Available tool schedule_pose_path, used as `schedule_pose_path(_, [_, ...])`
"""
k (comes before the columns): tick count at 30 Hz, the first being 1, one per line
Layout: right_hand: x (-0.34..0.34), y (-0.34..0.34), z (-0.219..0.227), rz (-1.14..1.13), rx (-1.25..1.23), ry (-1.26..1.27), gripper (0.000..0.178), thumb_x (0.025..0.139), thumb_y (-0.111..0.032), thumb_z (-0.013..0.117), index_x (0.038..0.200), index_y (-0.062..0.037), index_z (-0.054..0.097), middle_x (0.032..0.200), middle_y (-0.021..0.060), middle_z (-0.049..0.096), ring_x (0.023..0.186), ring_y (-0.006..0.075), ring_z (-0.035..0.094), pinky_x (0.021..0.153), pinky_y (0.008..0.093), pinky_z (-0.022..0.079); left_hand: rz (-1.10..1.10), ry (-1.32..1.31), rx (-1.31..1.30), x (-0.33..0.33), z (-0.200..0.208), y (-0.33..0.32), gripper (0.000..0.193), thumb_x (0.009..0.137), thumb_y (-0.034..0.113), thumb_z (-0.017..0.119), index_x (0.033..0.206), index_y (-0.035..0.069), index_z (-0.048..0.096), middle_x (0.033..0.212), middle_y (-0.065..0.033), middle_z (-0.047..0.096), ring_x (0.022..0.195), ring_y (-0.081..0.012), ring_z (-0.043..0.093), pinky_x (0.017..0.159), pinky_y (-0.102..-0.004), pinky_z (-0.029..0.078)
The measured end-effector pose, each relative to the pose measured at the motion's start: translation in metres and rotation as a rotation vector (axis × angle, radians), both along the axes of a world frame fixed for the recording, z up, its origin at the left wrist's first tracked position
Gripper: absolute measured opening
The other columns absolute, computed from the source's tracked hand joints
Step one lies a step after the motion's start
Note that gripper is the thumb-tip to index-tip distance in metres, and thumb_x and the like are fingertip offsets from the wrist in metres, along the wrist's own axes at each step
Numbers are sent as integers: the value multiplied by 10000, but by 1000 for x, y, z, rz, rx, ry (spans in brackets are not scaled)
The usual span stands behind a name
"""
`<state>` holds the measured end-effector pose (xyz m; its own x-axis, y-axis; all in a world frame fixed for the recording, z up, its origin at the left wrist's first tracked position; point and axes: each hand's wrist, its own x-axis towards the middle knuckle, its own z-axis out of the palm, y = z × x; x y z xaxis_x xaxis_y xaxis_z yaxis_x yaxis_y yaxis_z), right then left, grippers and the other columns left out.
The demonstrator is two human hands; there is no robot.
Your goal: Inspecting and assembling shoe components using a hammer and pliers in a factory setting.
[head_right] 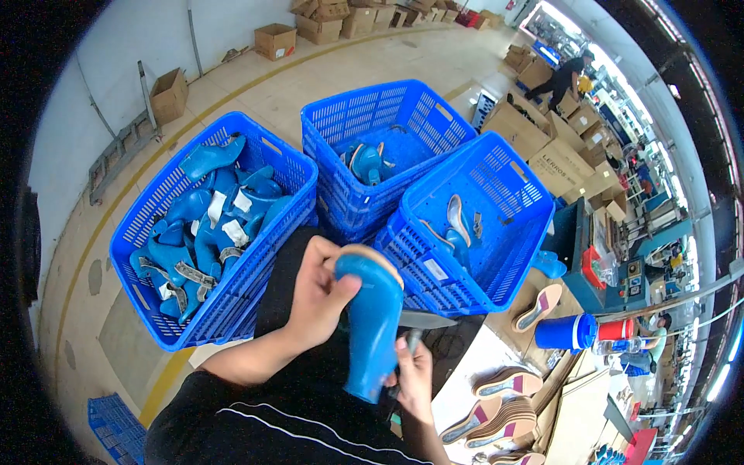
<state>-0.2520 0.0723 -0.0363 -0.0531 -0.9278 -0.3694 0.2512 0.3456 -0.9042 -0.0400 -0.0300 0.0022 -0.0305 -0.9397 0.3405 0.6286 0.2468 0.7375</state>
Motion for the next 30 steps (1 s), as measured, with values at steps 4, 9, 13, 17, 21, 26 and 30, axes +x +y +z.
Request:
schedule_pose_path(4, [16,4,-7,99,51,-28,409,1162,-431,522,1044,-50,612,719,55,659,469,113,534,444,264,429,-17,59,230,-13,-8,-23,363,1067,173,731,1329,51,512,1175,-106,755,1019,-113,710,861,-286,582])
schedule_pose_path(9, [13,3,-9,68,74,1,380,1159,-404,540,1024,-55,606,724,37,642,480,105,511,444,264,401,6,31,335,-13,-21,-30,346,1081,247,717,1328,25,620,1116,-89,768,942,-107,720,810,-277,587])
schedule_pose_path(13, [5,2,-14,73,13,-8,349,1155,-333,568,952,-49,571,690,58,610,478,128,497,464,287,416,23,23,345,-6,-24,-39,329,1083,232,713,1323,27,619,1107,-91,769,930,-110,718,808,-276,584])
schedule_pose_path(17, [-9,8,-19,-10,26,-159,272,1159,-271,554,1000,-58,496,815,236,738,460,128,467,467,298,427,146,35,343,2,-36,-72,271,1091,202,695,1297,43,616,1073,-92,775,901,-129,728,810,-289,584])
schedule_pose_path(21, [-26,25,-34,-91,-2,-166,253,1163,-267,544,1025,-62,486,879,283,759,446,126,462,458,302,430,157,50,377,17,-35,-100,276,1095,254,690,1290,84,595,1059,-91,772,896,-147,735,783,-328,611])
schedule_pose_path(26, [-29,34,-30,-161,-2,-29,303,1158,-305,560,1011,-49,492,838,230,749,449,115,474,452,289,438,89,238,422,4,-24,-92,289,1133,351,592,1331,140,575,1086,-45,728,922,-138,732,781,-323,631])
schedule_pose_path(30, [-26,27,-25,-65,-52,-13,286,1126,-311,625,1073,-70,480,1055,311,764,466,87,463,471,261,460,47,212,340,-1,-51,-80,309,1152,451,510,1329,211,589,1085,-11,696,973,-120,705,848,-324,609])
